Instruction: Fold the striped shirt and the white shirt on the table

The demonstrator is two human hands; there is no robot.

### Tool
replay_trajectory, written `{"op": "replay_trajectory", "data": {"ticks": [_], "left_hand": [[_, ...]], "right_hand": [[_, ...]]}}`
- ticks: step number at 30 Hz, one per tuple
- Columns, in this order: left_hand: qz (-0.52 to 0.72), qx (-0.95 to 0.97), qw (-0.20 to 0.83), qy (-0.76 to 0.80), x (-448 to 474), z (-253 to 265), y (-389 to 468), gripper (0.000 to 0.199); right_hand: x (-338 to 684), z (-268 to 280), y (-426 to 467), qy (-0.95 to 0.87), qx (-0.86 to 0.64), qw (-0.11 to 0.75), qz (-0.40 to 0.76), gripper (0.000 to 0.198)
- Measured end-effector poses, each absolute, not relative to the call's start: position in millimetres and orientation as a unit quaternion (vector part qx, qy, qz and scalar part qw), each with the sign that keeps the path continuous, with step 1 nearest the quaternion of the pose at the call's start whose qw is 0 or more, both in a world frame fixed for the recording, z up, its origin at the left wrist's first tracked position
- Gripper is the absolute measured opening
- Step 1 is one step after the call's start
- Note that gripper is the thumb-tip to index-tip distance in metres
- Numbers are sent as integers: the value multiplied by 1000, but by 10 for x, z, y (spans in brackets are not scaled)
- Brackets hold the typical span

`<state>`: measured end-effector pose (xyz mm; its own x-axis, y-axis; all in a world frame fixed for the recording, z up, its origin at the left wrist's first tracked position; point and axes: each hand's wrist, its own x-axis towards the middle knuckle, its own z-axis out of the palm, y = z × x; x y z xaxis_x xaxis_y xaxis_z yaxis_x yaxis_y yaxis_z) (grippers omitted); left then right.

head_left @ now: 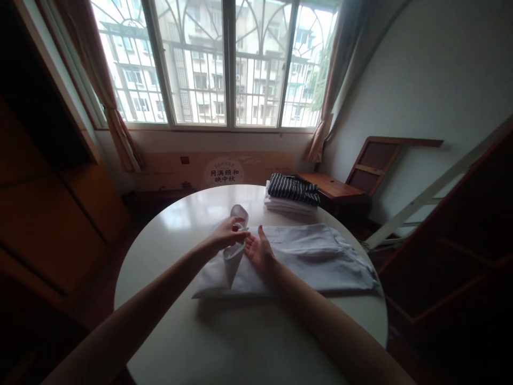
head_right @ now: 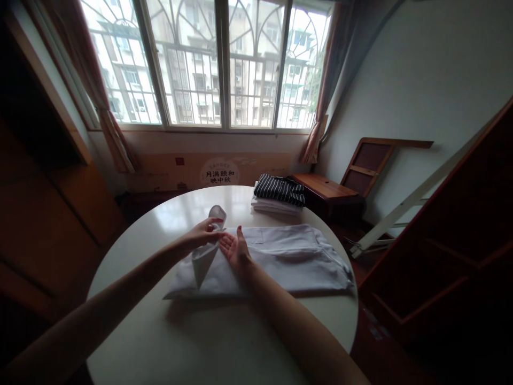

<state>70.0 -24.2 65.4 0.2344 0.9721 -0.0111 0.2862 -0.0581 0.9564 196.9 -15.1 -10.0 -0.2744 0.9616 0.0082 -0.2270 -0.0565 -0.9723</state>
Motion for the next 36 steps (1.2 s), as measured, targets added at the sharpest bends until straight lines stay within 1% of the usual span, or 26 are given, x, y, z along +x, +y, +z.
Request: {"op": "replay_trajectory", "data": {"ticks": [2,4,6,8,11,13,15,18,21,23,26,28,33,36], "left_hand": [[362,629,470,502,830,453,-233,54],[364,634,488,477,908,297,-245,63],[366,655,515,414,922,212,-274,74],[383,679,514,358,860,200,-304,77],[451,683,432,379,639,239,-320,64],[482,670,362,434,450,232,-309,58],[472,665,314,487,281,167,-292,57],[418,687,261,534,129,-26,-272,58],[382,712,198,556,93,-231,-248,57],[378,710,171,569,93,-321,-227,55],[391,688,171,586,86,-361,-203,55],[398,677,188,590,76,-346,-203,57],[410,668,210,584,68,-276,-244,58],[420,651,213,596,69,-243,-273,56]], "right_hand": [[2027,-53,-157,-467,-363,468,657,83],[2063,-14,-170,-438,-372,458,678,81],[2080,9,-166,-411,-393,445,691,77],[2083,10,-143,-399,-398,454,689,68],[2070,-19,-107,-426,-383,474,669,50],[2055,-41,-108,-462,-402,457,645,43],[2045,-47,-129,-504,-440,437,601,40],[2067,-13,-158,-578,-511,420,478,38],[2159,49,-149,-638,-573,364,363,38],[2248,80,-137,-661,-580,327,346,36],[2369,78,-160,-680,-545,297,389,32],[2411,45,-214,-681,-529,306,403,29],[2397,-67,-346,-659,-547,375,354,23],[2394,-95,-350,-634,-532,388,406,23]]}}
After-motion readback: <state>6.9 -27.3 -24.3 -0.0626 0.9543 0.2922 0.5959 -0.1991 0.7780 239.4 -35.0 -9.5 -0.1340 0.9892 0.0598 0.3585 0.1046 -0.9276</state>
